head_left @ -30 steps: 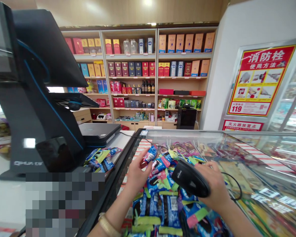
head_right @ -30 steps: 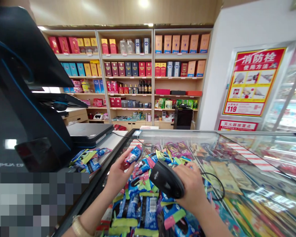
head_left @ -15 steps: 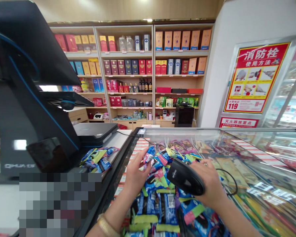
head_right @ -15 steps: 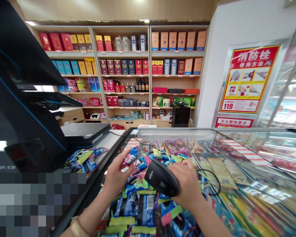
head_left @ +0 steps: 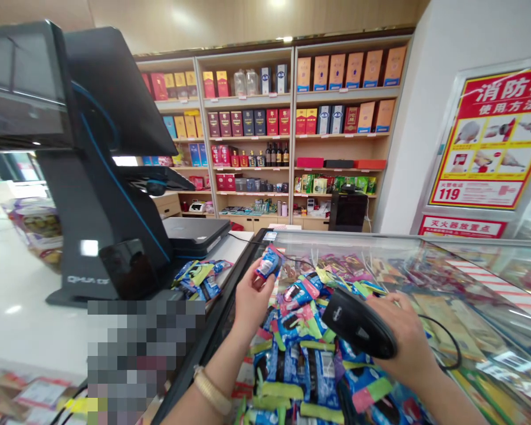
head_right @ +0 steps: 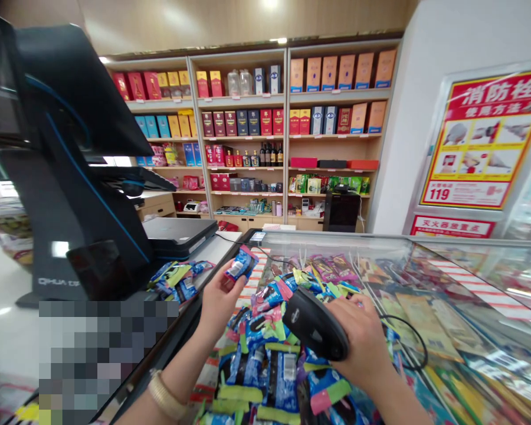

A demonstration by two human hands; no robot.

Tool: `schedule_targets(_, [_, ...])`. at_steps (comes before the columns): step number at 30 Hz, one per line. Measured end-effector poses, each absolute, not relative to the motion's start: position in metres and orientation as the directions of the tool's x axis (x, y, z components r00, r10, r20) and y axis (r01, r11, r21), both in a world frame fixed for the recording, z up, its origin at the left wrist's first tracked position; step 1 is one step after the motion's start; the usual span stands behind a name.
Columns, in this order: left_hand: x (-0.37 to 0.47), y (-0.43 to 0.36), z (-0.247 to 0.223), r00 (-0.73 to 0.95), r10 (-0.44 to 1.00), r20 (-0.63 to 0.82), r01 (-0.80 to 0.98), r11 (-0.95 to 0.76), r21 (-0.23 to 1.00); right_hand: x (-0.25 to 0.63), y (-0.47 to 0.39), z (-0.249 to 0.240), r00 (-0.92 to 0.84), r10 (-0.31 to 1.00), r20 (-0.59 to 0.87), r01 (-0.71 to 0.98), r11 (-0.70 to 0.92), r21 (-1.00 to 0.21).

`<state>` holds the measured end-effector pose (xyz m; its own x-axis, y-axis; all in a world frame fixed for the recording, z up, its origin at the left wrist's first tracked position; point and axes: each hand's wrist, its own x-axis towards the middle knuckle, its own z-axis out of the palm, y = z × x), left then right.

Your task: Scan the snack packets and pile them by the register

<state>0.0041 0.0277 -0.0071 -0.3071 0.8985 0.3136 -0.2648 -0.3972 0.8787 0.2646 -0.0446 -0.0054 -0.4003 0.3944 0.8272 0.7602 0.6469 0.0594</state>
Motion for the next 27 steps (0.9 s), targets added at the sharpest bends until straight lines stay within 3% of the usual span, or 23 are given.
schedule_targets(6, [-0.049, 0.055, 0.008, -0.552, 0.834, 0.013, -0.637, -0.432, 0.639, 0.272, -0.041, -0.012, -0.422, 0.369, 0.828, 0.767, 0.633, 0.108])
schedule_targets(11, [-0.081, 0.067, 0.010, -0.612, 0.781, -0.125, -0.706, -0.469, 0.531, 0.276, -0.037, -0.016, -0.443, 0.339, 0.830, 0.773, 0.614, 0.162])
schedule_targets(19, [-0.099, 0.070, 0.009, -0.466, 0.835, -0.292, -0.862, -0.354, 0.363, 0.281, -0.032, -0.019, -0.453, 0.315, 0.834, 0.758, 0.629, 0.174])
schedule_targets(27, [-0.095, 0.059, 0.010, -0.327, 0.905, -0.272, -0.926, -0.249, 0.283, 0.279, -0.034, -0.014, -0.451, 0.298, 0.841, 0.753, 0.633, 0.180])
